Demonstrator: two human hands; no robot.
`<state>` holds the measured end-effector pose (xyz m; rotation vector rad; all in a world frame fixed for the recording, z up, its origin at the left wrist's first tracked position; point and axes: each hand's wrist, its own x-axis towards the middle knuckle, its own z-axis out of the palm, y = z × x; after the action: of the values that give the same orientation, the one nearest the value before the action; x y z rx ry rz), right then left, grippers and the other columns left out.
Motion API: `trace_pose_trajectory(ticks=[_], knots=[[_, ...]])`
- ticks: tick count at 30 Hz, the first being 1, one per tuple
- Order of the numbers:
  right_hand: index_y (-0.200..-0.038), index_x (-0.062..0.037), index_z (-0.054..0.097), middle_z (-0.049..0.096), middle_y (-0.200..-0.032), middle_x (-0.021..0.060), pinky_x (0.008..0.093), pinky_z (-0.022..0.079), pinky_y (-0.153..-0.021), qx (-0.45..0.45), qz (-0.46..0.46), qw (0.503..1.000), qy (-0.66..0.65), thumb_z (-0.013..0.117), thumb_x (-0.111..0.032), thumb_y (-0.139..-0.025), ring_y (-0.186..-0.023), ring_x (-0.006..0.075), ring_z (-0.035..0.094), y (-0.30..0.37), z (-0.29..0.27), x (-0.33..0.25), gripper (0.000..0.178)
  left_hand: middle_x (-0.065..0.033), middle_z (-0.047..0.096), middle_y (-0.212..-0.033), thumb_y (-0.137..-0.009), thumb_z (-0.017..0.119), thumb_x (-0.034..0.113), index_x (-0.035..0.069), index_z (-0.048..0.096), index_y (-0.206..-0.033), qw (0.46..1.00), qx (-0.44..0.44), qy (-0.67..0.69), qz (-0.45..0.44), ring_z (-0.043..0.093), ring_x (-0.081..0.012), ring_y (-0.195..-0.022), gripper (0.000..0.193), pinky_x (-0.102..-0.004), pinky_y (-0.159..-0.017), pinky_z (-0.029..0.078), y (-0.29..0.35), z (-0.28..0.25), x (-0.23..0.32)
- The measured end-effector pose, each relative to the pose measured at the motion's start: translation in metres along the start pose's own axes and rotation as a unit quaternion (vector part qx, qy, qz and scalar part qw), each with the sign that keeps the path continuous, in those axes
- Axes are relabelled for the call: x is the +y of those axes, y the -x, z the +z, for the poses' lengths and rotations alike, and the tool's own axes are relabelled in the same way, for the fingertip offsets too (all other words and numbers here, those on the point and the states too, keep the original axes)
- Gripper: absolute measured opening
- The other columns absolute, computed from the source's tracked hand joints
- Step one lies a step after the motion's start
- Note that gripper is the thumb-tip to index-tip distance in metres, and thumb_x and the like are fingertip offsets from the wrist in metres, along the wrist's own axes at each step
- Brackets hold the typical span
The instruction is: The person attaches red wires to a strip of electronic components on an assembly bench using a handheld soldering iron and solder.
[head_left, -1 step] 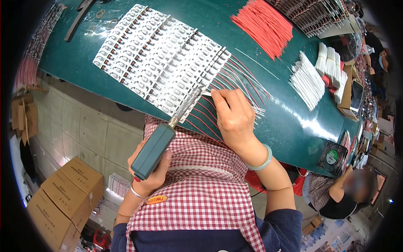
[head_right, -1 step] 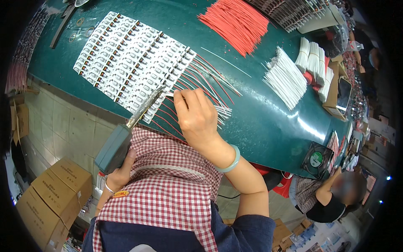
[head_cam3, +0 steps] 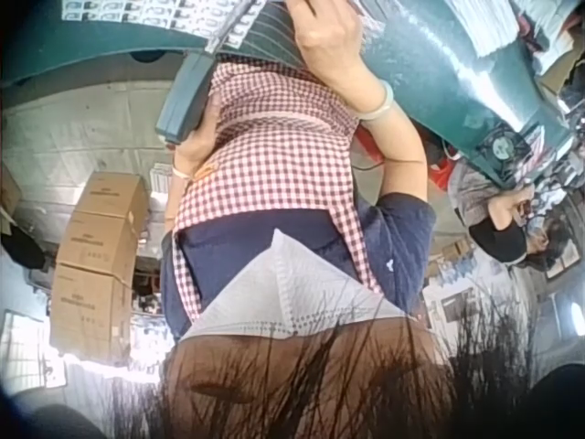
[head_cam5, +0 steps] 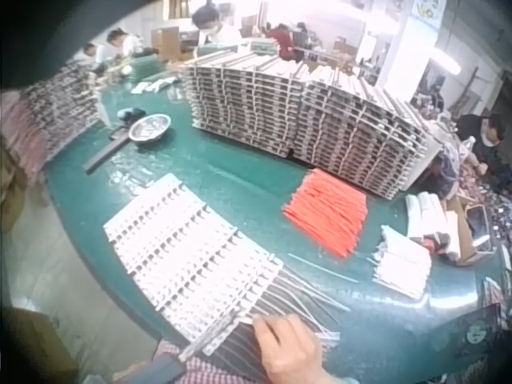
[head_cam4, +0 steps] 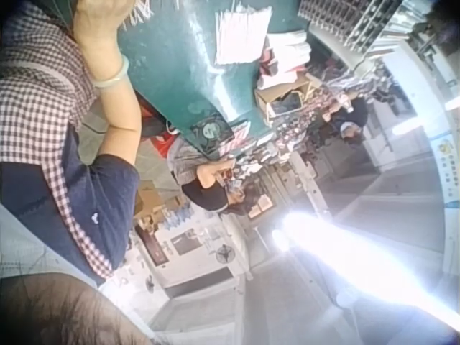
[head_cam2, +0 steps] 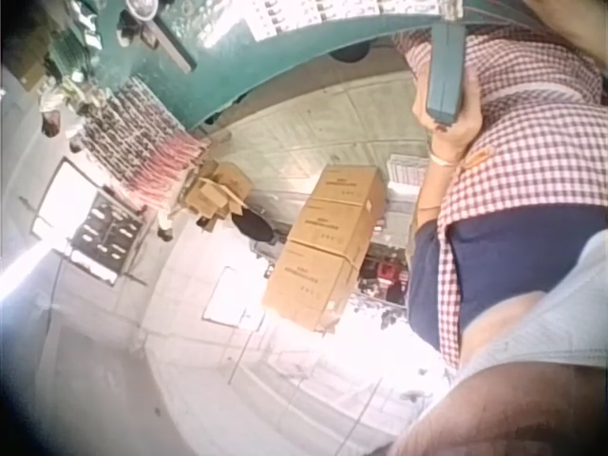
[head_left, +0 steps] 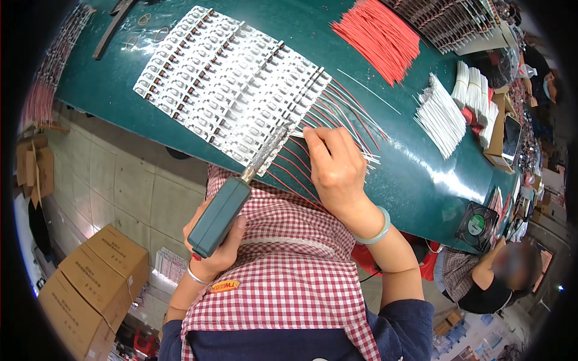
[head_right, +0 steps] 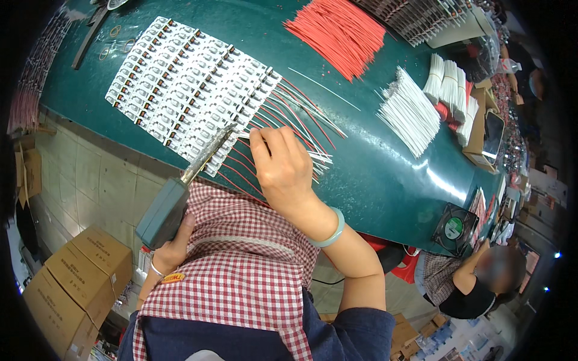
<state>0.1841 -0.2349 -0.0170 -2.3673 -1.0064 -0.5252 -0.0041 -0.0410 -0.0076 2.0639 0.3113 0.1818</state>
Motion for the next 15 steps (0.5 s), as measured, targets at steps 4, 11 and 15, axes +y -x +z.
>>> trace_pose_trajectory(ticks=[4, 11, 15], knots=[[-0.101, 0.0011, 0.071, 0.066, -0.089, 0.0087, 0.0334, 0.051, -0.059, 0.007, 0.006, 1.000, -0.017, 0.072, 0.006, -0.073, -0.074, 0.0228, 0.062, 0.002, -0.004, -0.005, 0.029, -0.0213, 0.071, -0.099, -0.078, 0.078, 0.002, -0.007, 0.071, -0.103, 1.000, 0.010, 0.003, -0.012, 0.072, -0.0321, -0.083, 0.028, -0.0349, -0.074, 0.057, 0.004, -0.001, -0.003], [-0.103, 0.0012, 0.072, 0.067, -0.089, 0.0087, 0.0336, 0.051, -0.058, 0.000, 0.004, 1.000, -0.026, 0.071, 0.006, -0.073, -0.072, 0.0228, 0.061, 0.005, -0.002, -0.009, 0.030, -0.0206, 0.071, -0.099, -0.077, 0.078, 0.000, -0.007, 0.070, -0.102, 1.000, 0.011, 0.001, 0.011, 0.072, -0.0303, -0.081, 0.027, -0.0334, -0.072, 0.057, 0.002, -0.001, -0.002], [-0.102, 0.0014, 0.071, 0.067, -0.089, 0.0092, 0.0335, 0.051, -0.058, 0.001, -0.004, 1.000, -0.027, 0.070, 0.006, -0.072, -0.072, 0.0228, 0.061, 0.004, -0.002, -0.009, 0.031, -0.0192, 0.071, -0.099, -0.076, 0.078, -0.002, -0.007, 0.070, -0.100, 0.999, 0.017, -0.012, 0.041, 0.072, -0.0284, -0.081, 0.025, -0.0325, -0.071, 0.057, -0.005, 0.000, 0.008]])
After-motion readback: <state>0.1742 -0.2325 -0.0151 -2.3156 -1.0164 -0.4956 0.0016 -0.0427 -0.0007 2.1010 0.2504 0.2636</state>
